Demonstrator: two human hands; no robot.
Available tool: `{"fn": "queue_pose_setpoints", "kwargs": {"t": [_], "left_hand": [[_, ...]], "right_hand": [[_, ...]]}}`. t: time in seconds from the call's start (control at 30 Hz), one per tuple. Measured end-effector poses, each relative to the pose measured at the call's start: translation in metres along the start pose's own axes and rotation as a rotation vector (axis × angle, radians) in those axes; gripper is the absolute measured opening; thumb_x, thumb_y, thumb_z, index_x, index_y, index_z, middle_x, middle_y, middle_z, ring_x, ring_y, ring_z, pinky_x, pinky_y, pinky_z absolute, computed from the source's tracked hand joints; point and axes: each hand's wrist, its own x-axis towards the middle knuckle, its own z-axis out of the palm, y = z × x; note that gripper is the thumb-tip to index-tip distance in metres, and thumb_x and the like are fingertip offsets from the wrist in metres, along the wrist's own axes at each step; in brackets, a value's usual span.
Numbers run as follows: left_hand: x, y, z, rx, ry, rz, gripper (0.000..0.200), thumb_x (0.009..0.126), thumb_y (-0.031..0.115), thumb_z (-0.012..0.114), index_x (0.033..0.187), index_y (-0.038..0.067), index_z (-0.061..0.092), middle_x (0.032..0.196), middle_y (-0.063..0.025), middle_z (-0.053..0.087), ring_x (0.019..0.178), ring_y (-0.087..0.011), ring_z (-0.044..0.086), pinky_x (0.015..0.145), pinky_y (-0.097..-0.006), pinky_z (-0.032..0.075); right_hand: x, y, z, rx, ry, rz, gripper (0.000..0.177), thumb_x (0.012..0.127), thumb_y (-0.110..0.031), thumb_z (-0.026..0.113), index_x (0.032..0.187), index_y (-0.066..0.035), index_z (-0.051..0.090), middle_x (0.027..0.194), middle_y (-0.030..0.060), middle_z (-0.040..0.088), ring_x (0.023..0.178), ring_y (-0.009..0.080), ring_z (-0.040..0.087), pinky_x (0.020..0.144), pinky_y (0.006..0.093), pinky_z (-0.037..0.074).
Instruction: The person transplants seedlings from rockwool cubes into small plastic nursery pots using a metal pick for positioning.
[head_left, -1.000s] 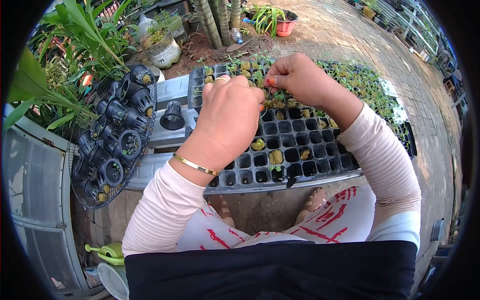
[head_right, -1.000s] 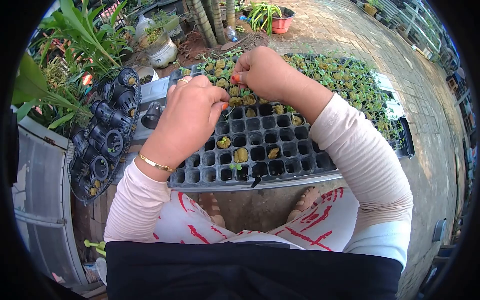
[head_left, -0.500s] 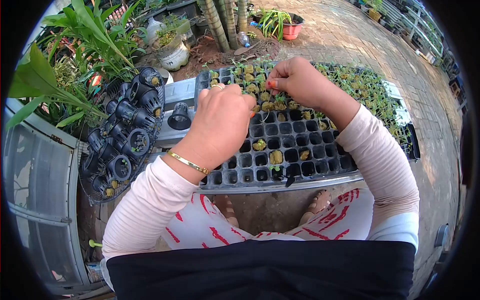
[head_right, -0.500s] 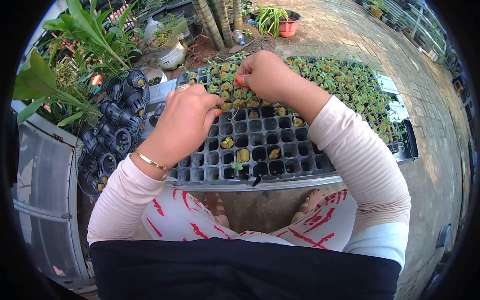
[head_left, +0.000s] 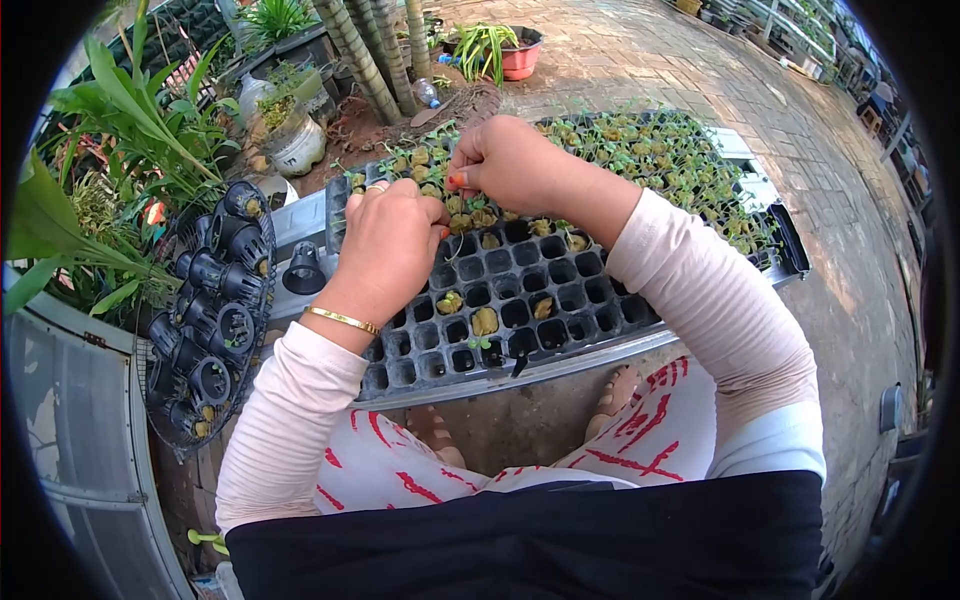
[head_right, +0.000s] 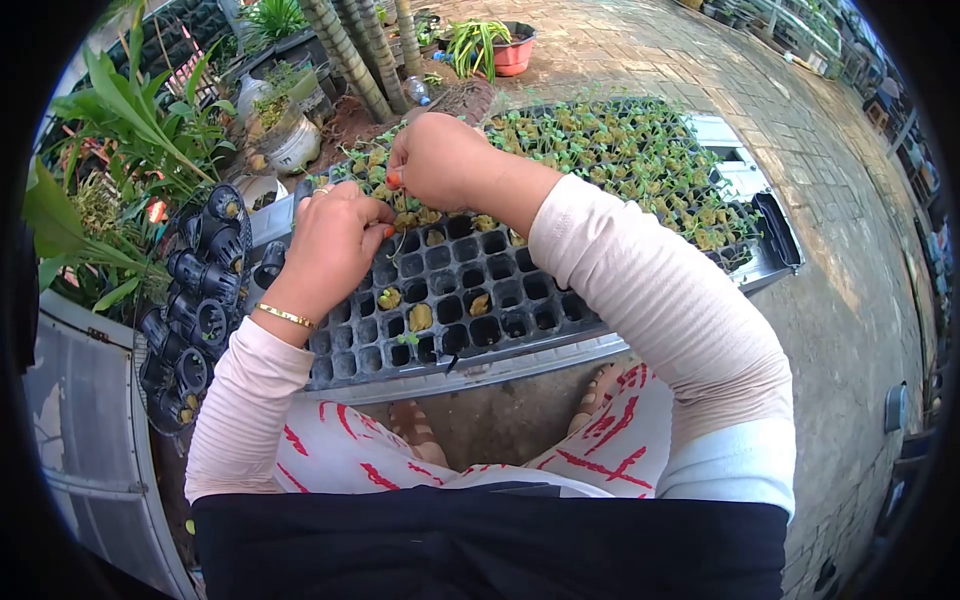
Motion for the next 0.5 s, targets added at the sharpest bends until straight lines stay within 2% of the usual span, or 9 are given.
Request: {"fn": "queue_pose_setpoints", "kwargs": {"t": [0.07,0.13,0.17,0.4,0.47,0.5], "left_hand": [[0.001,0.0,0.0,0.006,-0.003,-0.006,0.008,0.071,0.012,0.067,0.077,0.008,0.069,0.072,-0.0114,0.055,0.076,-0.031,0.056,0.068,-0.0411,0.043],[0.002,-0.001,0.0,0.005,0.014,0.014,0.007,0.07,0.012,0.067,0.077,0.008,0.069,0.071,-0.0118,0.055,0.075,-0.0311,0.056,0.067,-0.0414,0.043],[0.002,-0.001,0.0,-0.002,-0.003,0.0,0.007,0.07,0.012,0.067,0.077,0.008,0.069,0.072,-0.0116,0.055,0.077,-0.031,0.057,0.068,-0.0413,0.043],[0.001,0.003,0.0,-0.003,-0.019,-0.035,0.007,0.072,0.012,0.067,0.078,0.008,0.069,0.075,-0.0111,0.056,0.08,-0.0306,0.056,0.07,-0.0416,0.042],[0.001,0.004,0.0,0.001,-0.014,-0.052,0.008,0.073,0.013,0.066,0.078,0.008,0.069,0.075,-0.0109,0.056,0.08,-0.0306,0.056,0.07,-0.0421,0.042],[0.001,0.004,0.001,0.001,-0.013,-0.053,0.008,0.073,0.013,0.066,0.078,0.008,0.069,0.075,-0.0109,0.056,0.08,-0.0306,0.056,0.07,-0.0421,0.042]], "right_hand": [[0.002,0.001,0.0,0.007,-0.008,-0.012,0.011,0.081,-0.008,0.063,0.08,0.002,0.067,0.067,0.0103,0.065,0.061,0.0146,0.061,0.059,0.0289,0.048],[0.002,0.001,-0.002,0.044,-0.038,0.049,0.009,0.079,-0.016,0.065,0.081,-0.01,0.071,0.073,0.0064,0.068,0.07,0.0205,0.065,0.067,0.0333,0.05],[0.0,-0.002,-0.004,0.032,-0.041,0.055,0.01,0.08,-0.015,0.064,0.081,-0.008,0.071,0.07,0.0044,0.067,0.067,0.0178,0.064,0.065,0.032,0.05],[-0.001,-0.005,-0.004,0.035,-0.035,0.061,0.01,0.08,-0.017,0.065,0.081,-0.009,0.071,0.071,0.0046,0.068,0.068,0.0178,0.064,0.065,0.0326,0.05],[-0.003,-0.009,-0.004,0.038,-0.029,0.022,0.012,0.082,-0.007,0.061,0.081,0.004,0.065,0.068,0.0109,0.064,0.061,0.0158,0.06,0.06,0.0293,0.047],[-0.002,-0.009,-0.004,0.038,-0.029,0.02,0.012,0.082,-0.007,0.061,0.081,0.004,0.065,0.068,0.0109,0.064,0.061,0.0158,0.06,0.06,0.0293,0.047]]}}
